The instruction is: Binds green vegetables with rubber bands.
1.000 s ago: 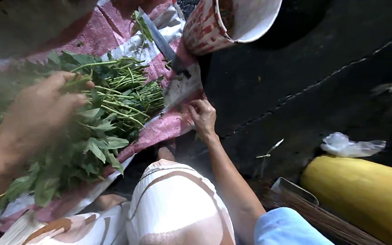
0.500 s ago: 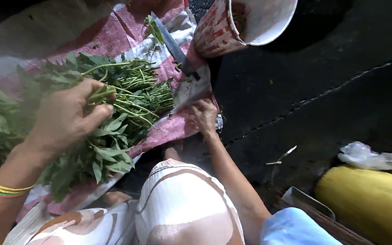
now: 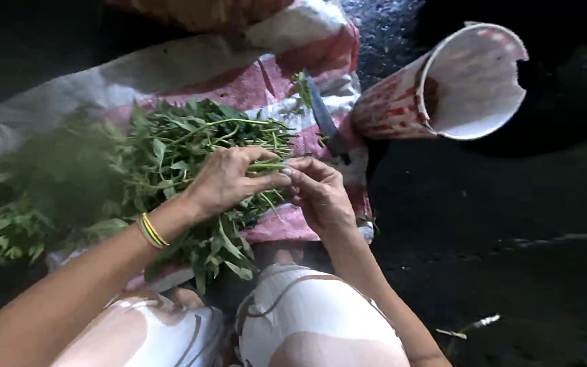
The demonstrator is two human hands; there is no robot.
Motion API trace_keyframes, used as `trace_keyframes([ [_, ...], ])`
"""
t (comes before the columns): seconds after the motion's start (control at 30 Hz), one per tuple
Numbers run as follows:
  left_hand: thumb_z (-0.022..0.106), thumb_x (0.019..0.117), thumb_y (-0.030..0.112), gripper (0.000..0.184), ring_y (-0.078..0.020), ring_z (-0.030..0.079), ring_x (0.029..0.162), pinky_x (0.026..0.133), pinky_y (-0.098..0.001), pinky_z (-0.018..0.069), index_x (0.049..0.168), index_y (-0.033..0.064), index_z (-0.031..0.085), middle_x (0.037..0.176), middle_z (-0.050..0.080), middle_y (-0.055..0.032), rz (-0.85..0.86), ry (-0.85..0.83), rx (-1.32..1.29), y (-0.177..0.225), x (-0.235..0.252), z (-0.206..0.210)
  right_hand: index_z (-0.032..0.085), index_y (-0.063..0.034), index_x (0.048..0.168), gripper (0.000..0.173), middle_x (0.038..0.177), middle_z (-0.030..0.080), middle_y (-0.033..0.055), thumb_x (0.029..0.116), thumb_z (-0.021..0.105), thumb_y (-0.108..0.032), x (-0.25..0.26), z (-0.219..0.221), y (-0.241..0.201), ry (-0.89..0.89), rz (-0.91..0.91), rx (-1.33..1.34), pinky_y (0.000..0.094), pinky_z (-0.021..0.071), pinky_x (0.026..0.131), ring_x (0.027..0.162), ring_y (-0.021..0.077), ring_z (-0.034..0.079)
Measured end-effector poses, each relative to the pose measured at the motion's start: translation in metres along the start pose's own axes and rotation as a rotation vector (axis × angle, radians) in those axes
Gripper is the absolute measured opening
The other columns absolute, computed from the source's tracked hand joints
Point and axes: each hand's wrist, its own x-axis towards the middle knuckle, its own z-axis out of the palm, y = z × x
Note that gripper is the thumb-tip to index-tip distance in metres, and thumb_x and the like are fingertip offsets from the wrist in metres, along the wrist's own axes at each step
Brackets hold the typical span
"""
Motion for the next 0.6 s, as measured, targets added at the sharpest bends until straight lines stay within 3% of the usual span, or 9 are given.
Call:
trace_keyframes([
  [0.07, 0.071, 0.0942, 0.045, 0.036, -0.0079, 0.069, 0.085, 0.08, -0.0362, 0.0556, 0.112, 0.0141, 0.076, 0.093, 0.075, 0.0015, -0.029, 0.007, 0.007, -0.003, 0.0, -0.003, 0.073, -0.0133, 0.098, 0.005, 0.082, 0.069, -0.0044, 0.0938, 0.072, -0.011, 0.006, 0.01, 0.0, -0.011, -0.049, -0.086, 0.014, 0.0446, 0.048, 0.056, -0.0016, 0.053],
  [0.17, 0.067, 0.0989, 0.037, 0.031, -0.0101, 0.055, 0.062, 0.061, -0.033, 0.0446, 0.087, 0.0087, 0.07, 0.069, 0.06, -0.0001, 0.025, 0.044, 0.061, -0.011, -0.001, -0.008, 0.071, -0.0141, 0.097, 0.004, 0.084, 0.068, -0.0042, 0.0944, 0.071, -0.012, 0.012, 0.015, 0.003, -0.041, -0.079, -0.108, 0.0145, 0.0447, 0.049, 0.057, -0.0009, 0.053],
  [0.27, 0.065, 0.1004, 0.032, 0.029, -0.0111, 0.052, 0.059, 0.058, -0.033, 0.042, 0.082, 0.0089, 0.066, 0.065, 0.055, 0.0003, 0.011, 0.029, 0.119, -0.017, 0.0, -0.014, 0.074, -0.017, 0.087, 0.012, 0.098, 0.074, -0.0002, 0.0941, 0.065, -0.022, 0.014, 0.006, 0.004, -0.165, -0.034, 0.214, 0.0247, 0.0594, 0.071, 0.084, 0.008, 0.07],
  [0.3, 0.064, 0.1007, 0.032, 0.03, -0.0128, 0.052, 0.059, 0.059, -0.0351, 0.0425, 0.082, 0.0083, 0.066, 0.065, 0.055, -0.0008, -0.014, 0.032, 0.134, -0.02, 0.001, -0.016, 0.073, -0.0194, 0.081, 0.017, 0.092, 0.073, -0.0015, 0.0913, 0.064, -0.03, 0.013, 0.004, 0.002, -0.221, -0.016, 0.329, 0.028, 0.0598, 0.074, 0.086, 0.0102, 0.071],
  [0.33, 0.064, 0.1011, 0.032, 0.031, -0.0141, 0.053, 0.06, 0.059, -0.0367, 0.0426, 0.082, 0.0082, 0.065, 0.065, 0.054, -0.0014, -0.039, 0.039, 0.149, -0.021, 0.001, -0.017, 0.072, -0.019, 0.077, 0.019, 0.084, 0.071, -0.0016, 0.0884, 0.066, -0.033, 0.013, 0.002, 0.0, -0.289, 0.005, 0.449, 0.0288, 0.0598, 0.071, 0.081, 0.0113, 0.071],
  [0.4, 0.063, 0.1017, 0.032, 0.03, -0.0155, 0.056, 0.063, 0.062, -0.0386, 0.0446, 0.086, 0.0075, 0.068, 0.067, 0.057, -0.0028, -0.043, 0.064, 0.17, -0.023, 0.002, -0.017, 0.07, -0.0176, 0.088, 0.019, 0.074, 0.064, -0.0033, 0.0919, 0.063, -0.034, 0.013, -0.002, -0.003, -0.472, 0.053, 0.542, 0.0225, 0.0531, 0.055, 0.063, 0.0069, 0.063],
  [0.47, 0.063, 0.1013, 0.034, 0.029, -0.0156, 0.058, 0.064, 0.063, -0.0379, 0.0462, 0.092, 0.0072, 0.07, 0.071, 0.061, -0.0036, 0.015, 0.077, 0.157, -0.02, -0.002, -0.016, 0.068, -0.0161, 0.125, 0.032, 0.08, 0.068, 0.0005, 0.0996, 0.05, -0.024, 0.01, -0.002, -0.006, -0.545, 0.111, 0.462, 0.017, 0.0471, 0.043, 0.049, 0.0031, 0.056],
  [0.53, 0.069, 0.0971, 0.036, 0.035, -0.0145, 0.064, 0.066, 0.064, -0.0367, 0.0515, 0.117, 0.0081, 0.069, 0.078, 0.069, -0.0047, 0.069, 0.071, 0.086, -0.015, -0.008, -0.015, 0.064, -0.0135, 0.136, 0.038, 0.1, 0.073, 0.0053, 0.1035, 0.044, -0.009, 0.005, 0.002, -0.011, -0.415, 0.096, 0.3, 0.0152, 0.0465, 0.04, 0.046, 0.0017, 0.054],
  [0.6, 0.068, 0.0961, 0.045, 0.062, -0.0117, 0.06, 0.062, 0.062, -0.0353, 0.0531, 0.146, 0.0127, 0.05, 0.077, 0.066, -0.0005, 0.046, 0.049, 0.074, -0.018, -0.009, -0.014, 0.063, -0.0125, 0.137, 0.038, 0.119, 0.072, 0.0062, 0.1019, 0.052, -0.002, 0.004, 0.002, -0.015, -0.299, -0.036, 0.105, 0.0168, 0.0495, 0.043, 0.051, 0.0026, 0.057],
])
